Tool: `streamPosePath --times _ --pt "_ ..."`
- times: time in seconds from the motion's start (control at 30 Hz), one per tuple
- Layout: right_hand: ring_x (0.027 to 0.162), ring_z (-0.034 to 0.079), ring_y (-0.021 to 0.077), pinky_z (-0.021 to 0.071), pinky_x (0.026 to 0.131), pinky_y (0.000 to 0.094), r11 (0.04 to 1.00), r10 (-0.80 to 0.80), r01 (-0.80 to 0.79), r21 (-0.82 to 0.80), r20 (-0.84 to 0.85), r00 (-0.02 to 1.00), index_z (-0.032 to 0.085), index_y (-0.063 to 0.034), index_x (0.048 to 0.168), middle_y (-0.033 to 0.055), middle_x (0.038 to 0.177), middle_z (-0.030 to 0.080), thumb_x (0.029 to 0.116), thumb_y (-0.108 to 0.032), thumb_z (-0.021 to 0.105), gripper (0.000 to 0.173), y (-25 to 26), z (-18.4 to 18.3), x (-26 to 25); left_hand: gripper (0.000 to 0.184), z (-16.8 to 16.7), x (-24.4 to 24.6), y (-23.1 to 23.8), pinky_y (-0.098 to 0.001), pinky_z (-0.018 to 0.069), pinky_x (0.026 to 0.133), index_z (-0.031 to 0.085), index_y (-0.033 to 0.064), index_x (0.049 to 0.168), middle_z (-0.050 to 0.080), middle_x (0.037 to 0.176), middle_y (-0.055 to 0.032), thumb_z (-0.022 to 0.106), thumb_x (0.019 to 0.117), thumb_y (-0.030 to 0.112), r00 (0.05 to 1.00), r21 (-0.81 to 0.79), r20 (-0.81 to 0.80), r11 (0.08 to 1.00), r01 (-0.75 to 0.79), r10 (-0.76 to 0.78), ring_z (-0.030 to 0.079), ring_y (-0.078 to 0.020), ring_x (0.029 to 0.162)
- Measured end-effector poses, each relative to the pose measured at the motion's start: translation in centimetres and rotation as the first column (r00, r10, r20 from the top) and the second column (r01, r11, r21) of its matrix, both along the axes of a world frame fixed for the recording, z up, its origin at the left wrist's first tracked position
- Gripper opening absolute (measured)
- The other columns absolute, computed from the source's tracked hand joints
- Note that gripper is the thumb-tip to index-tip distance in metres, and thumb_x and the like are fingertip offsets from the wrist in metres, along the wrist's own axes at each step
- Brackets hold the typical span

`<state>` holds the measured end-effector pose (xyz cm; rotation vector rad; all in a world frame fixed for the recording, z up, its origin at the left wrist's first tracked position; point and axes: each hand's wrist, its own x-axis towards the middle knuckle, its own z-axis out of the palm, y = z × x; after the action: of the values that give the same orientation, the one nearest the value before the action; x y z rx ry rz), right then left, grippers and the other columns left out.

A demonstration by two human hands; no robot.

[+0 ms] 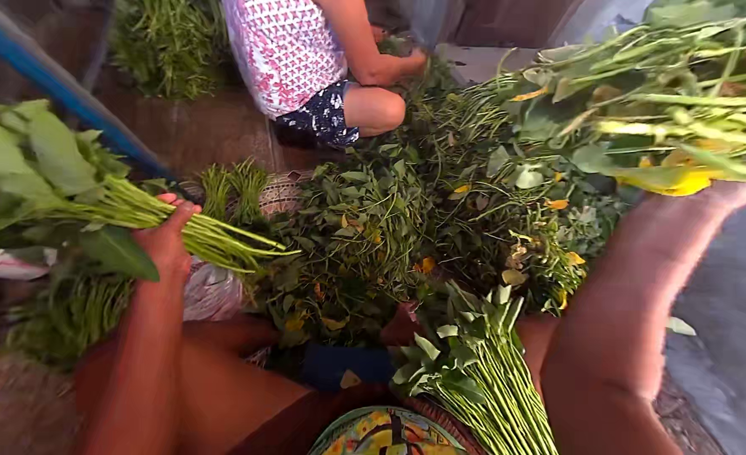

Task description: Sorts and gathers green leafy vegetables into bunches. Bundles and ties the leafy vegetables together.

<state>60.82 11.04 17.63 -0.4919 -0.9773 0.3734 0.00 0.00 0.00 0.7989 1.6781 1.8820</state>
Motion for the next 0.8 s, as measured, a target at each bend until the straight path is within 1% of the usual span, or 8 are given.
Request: streamPosePath --times 0.17,0.23,0.27,0.37,0.43,0.53,0.6,0.8 --pt "0.099 0.068 0.0111 0.0590 0.090 0.0352 0.857 0.485 -0.508 -0.089 -0.193 0.853 0.059 -0.0147 0.120 -0.0005 0.105 0.071 0.1057 -0.042 0.036 0.038 3.8 -15.0 -9.7 0.037 0.8 -0.9 0.7 -0.0314 0.0617 0.084 0.053 0.0087 0.123 0.070 0.099 0.0035 0.069 0.0916 0.000 0.996 0.061 0.085 0.998 -0.016 0.010 0.071 -0.0113 0.089" --pt "0.098 0.069 0.0090 0.0611 0.085 0.0333 0.766 0.443 -0.534 -0.359 -0.307 0.842 0.055 -0.0144 0.127 -0.0009 0.106 0.071 0.1077 -0.047 0.039 0.040 2.6 -22.9 -13.3 0.036 1.1 -1.3 1.0 -0.0330 0.0617 0.086 0.053 0.0069 0.124 0.070 0.099 0.0016 0.068 0.0925 0.000 0.994 0.090 0.105 0.996 -0.028 0.018 0.071 -0.0135 0.090" --pt "0.097 0.068 0.0112 0.0610 0.083 0.0352 0.633 0.357 -0.502 -0.590 -0.353 0.865 0.053 -0.0128 0.132 0.0019 0.107 0.069 0.1084 -0.045 0.041 0.041 1.5 -27.0 -14.4 0.036 1.3 -1.3 1.1 -0.0336 0.0618 0.086 0.053 0.0063 0.125 0.070 0.099 0.0009 0.068 0.0925 0.000 0.993 0.097 0.115 0.995 -0.035 0.024 0.072 -0.0144 0.090" --pt "0.117 0.061 0.0339 0.0535 0.092 0.0525 -0.163 0.227 -0.197 -0.967 -0.231 0.946 0.041 -0.0060 0.150 0.0209 0.138 0.057 0.1087 -0.038 0.049 0.053 0.0 -33.7 -18.0 0.038 2.2 -1.3 1.4 -0.0337 0.0615 0.086 0.053 0.0062 0.126 0.069 0.101 0.0003 0.068 0.0921 -0.001 0.992 0.096 0.126 0.995 -0.033 0.021 0.071 -0.0145 0.092" --pt "0.129 0.055 0.0389 0.0495 0.101 0.0541 -0.357 0.398 0.012 -0.934 -0.141 0.907 0.037 0.0013 0.152 0.0268 0.148 0.047 0.1096 -0.025 0.047 0.051 0.0 -34.7 -19.9 0.036 2.6 -1.5 1.2 -0.0346 0.0615 0.088 0.053 0.0066 0.124 0.069 0.102 0.0004 0.069 0.0922 0.000 0.993 0.106 0.119 0.994 -0.017 0.004 0.071 -0.0148 0.093" --pt "0.115 0.064 0.0343 0.0528 0.096 0.0482 -0.397 0.815 0.453 -0.798 -0.079 0.574 0.047 0.0044 0.144 0.0273 0.137 0.056 0.1090 -0.022 0.047 0.044 1.1 -31.7 -23.0 0.031 2.7 -1.9 0.4 -0.0349 0.0614 0.089 0.055 0.0089 0.119 0.069 0.101 0.0018 0.067 0.0926 -0.001 0.993 0.134 0.110 0.991 0.025 -0.040 0.071 -0.0147 0.093" --pt "0.105 0.067 0.0292 0.0540 0.091 0.0464 -0.297 0.943 0.664 -0.686 -0.103 0.316 0.056 -0.0013 0.139 0.0208 0.127 0.064 0.1084 -0.030 0.048 0.042 2.0 -30.1 -25.9 0.030 2.7 -2.0 -0.4 -0.0346 0.0615 0.089 0.054 0.0097 0.118 0.069 0.101 0.0029 0.066 0.0936 -0.001 0.992 0.139 0.115 0.990 0.037 -0.054 0.071 -0.0139 0.094" --pt "0.108 0.068 0.0280 0.0543 0.094 0.0449 -0.161 0.985 0.450 -0.879 -0.118 0.122 0.054 -0.0019 0.142 0.0198 0.127 0.066 0.1093 -0.031 0.047 0.044 1.9 -35.5 -38.1 0.024 2.3 -2.6 -3.1 -0.0337 0.0605 0.091 0.058 0.0128 0.119 0.070 0.113 0.0013 0.064 0.0978 0.003 0.981 0.138 0.178 0.989 0.050 -0.074 0.071 -0.0143 0.101"
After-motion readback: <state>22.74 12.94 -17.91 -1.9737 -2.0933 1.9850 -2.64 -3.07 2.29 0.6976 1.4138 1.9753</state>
